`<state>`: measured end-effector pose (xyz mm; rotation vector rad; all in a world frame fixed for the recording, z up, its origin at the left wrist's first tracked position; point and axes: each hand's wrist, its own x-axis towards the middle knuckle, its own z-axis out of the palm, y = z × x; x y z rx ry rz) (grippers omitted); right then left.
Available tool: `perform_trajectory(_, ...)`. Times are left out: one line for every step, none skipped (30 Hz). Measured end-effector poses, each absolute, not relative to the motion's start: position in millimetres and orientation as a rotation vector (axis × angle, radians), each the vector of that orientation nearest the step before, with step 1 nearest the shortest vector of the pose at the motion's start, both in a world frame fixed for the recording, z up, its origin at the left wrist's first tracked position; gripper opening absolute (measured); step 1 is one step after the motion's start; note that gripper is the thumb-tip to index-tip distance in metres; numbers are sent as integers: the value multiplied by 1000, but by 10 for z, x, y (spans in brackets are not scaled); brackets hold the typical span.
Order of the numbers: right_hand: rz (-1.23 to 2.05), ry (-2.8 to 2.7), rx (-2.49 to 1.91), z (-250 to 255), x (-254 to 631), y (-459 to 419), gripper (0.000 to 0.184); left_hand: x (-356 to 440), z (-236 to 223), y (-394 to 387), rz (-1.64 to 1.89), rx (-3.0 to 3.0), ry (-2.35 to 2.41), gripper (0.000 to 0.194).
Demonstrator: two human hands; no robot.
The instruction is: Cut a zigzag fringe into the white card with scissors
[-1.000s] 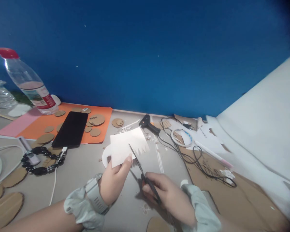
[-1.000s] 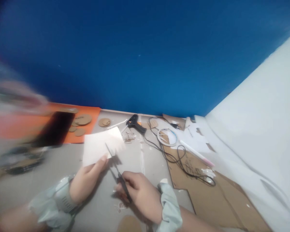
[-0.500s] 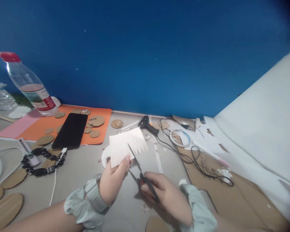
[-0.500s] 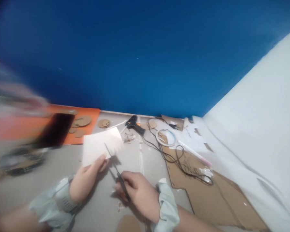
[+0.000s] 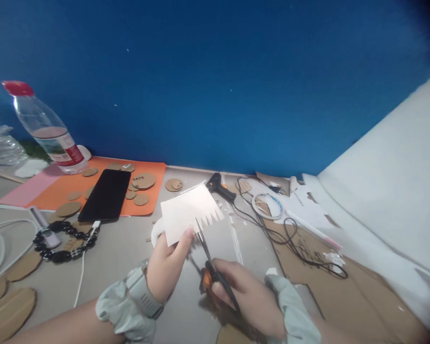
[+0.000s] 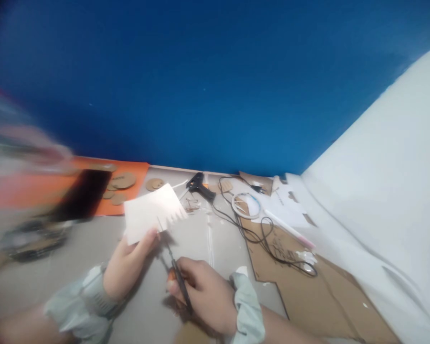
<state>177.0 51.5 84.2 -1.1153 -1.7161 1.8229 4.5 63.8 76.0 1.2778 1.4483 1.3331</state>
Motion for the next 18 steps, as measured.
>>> perform_trajectory(1786,-1760,-1121,838,1776,514,54,50,758,642,1339,1283,1437,32)
perform_trajectory(1755,-1787,-1125,835,1777,513,53,54,756,644,1341,1289,1422,32)
perform_trajectory(1732,-1798,-1132,834,1774,512,51,58,754,643,1339,1295,1406,32)
perform_trajectory(1723,-1791,-1143,835,1768,511,49,60,752,640,1331,1300,1394,33)
perform_trajectory(1727,-1772,-1154,837,1760,510,48,62,751,634,1321,1301,1387,33)
perform_trajectory(1737,-1744,-1164,840,1751,508,48,63,751,626,1306,1301,1385,33)
perform_trajectory(1751,-1713,-1165,842,1744,507,48,64,752,617,1289,1300,1388,34)
perform_trajectory(1771,-1680,-1157,841,1740,505,49,65,754,607,1273,1297,1393,34)
perform_trajectory(1782,-1657,-1143,836,1737,502,49,66,757,598,1262,1297,1396,35)
perform_trajectory(1792,-1642,-1125,827,1738,500,49,67,760,591,1251,1298,1395,35)
perform_trajectory(1803,-1628,-1108,816,1740,499,49,68,764,586,1247,1300,1393,36)
perform_trajectory(1821,-1611,-1088,804,1744,498,48,69,768,584,1246,1306,1390,35)
perform_trajectory(1841,-1591,-1067,792,1747,498,47,69,772,586,1249,1312,1389,34)
perform_trajectory(1860,-1572,-1043,784,1750,499,47,70,776,590,1251,1319,1390,31)
perform_trajectory(1874,-1561,-1015,781,1752,501,47,71,779,596,1250,1323,1394,29)
perform_trajectory(1881,-1559,-993,784,1753,504,47,72,781,603,1250,1325,1399,28)
perform_trajectory(1875,-1575,-981,793,1752,508,48,73,782,611,1249,1326,1404,27)
perform_trajectory(1865,-1600,-980,808,1751,512,48,74,781,619,1247,1327,1407,27)
